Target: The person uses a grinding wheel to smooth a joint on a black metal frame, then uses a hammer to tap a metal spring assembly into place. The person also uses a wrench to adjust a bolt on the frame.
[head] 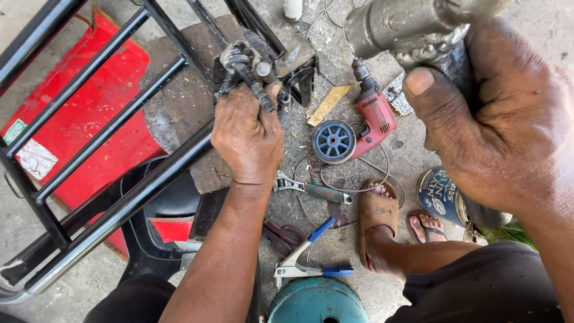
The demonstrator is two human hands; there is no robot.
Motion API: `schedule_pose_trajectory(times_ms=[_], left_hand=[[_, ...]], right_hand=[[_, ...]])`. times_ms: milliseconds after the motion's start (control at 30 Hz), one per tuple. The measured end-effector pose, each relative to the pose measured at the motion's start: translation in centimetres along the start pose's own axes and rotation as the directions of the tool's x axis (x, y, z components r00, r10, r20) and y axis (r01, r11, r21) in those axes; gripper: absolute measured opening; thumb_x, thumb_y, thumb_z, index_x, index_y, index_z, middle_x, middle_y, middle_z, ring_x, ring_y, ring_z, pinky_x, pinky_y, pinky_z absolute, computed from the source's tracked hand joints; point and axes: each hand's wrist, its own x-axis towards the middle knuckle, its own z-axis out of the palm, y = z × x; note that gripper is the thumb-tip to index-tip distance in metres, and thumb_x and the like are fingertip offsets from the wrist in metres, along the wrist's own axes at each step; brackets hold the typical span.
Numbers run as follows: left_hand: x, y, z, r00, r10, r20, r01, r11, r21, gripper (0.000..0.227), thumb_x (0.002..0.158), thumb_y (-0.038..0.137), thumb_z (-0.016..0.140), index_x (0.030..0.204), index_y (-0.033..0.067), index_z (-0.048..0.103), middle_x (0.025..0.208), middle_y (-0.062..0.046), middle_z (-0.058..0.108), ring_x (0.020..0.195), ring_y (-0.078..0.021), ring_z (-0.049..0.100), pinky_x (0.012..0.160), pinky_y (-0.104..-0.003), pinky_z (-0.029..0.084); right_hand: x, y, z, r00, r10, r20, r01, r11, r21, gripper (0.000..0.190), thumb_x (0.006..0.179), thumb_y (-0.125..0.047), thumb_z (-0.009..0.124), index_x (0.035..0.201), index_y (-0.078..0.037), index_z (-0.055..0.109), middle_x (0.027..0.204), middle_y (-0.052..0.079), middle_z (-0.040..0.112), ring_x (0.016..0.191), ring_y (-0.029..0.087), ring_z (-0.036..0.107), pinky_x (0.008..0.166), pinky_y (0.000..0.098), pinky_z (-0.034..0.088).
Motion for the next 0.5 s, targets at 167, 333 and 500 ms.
schedule_pose_trajectory(times_ms=[167,333,500], left_hand=[[-0.1,0.3,0.5,0.999,-0.038,-0.030,0.039,0.998,0.040,0.021,0.101,0.027,0.073,0.101,0.0060,0.073,0.100,-0.008,0.076,0.087,-0.0318,0.071,0.080,-0.042,0.059],[-0.6,-0.1,1.2,1.000,-0.023,-0.017,0.024,0.996,0.085,0.022,0.080,-0.001,0.065,0.102,-0.0009,0.069,0.096,-0.012,0.071,0.079,-0.0303,0.062,0.066,-0.042,0.055],[-0.9,-0.1,1.0,0.999,-0.028,0.028,0.026,0.998,0.064,0.024,0.086,0.001,0.070,0.110,0.0021,0.067,0.100,-0.011,0.071,0.078,-0.0316,0.059,0.069,-0.044,0.053]], right_hand=[[0.1,0.4,0.9,0.985,0.169,-0.029,-0.163,0.868,-0.468,0.044,0.111,-0.054,0.056,0.116,-0.011,0.061,0.070,0.010,0.054,0.068,0.042,0.057,0.064,0.0553,0.040],[1.7,-1.5,2.7,0.990,0.120,0.075,-0.083,0.922,-0.377,0.054,0.107,-0.043,0.056,0.149,-0.011,0.056,0.071,0.007,0.066,0.070,0.042,0.067,0.067,0.0527,0.048],[2.9,-2.9,4.4,0.947,0.280,0.161,-0.205,0.905,-0.372,0.051,0.105,-0.045,0.053,0.148,-0.017,0.049,0.062,0.013,0.057,0.055,0.038,0.063,0.051,0.0559,0.045]])
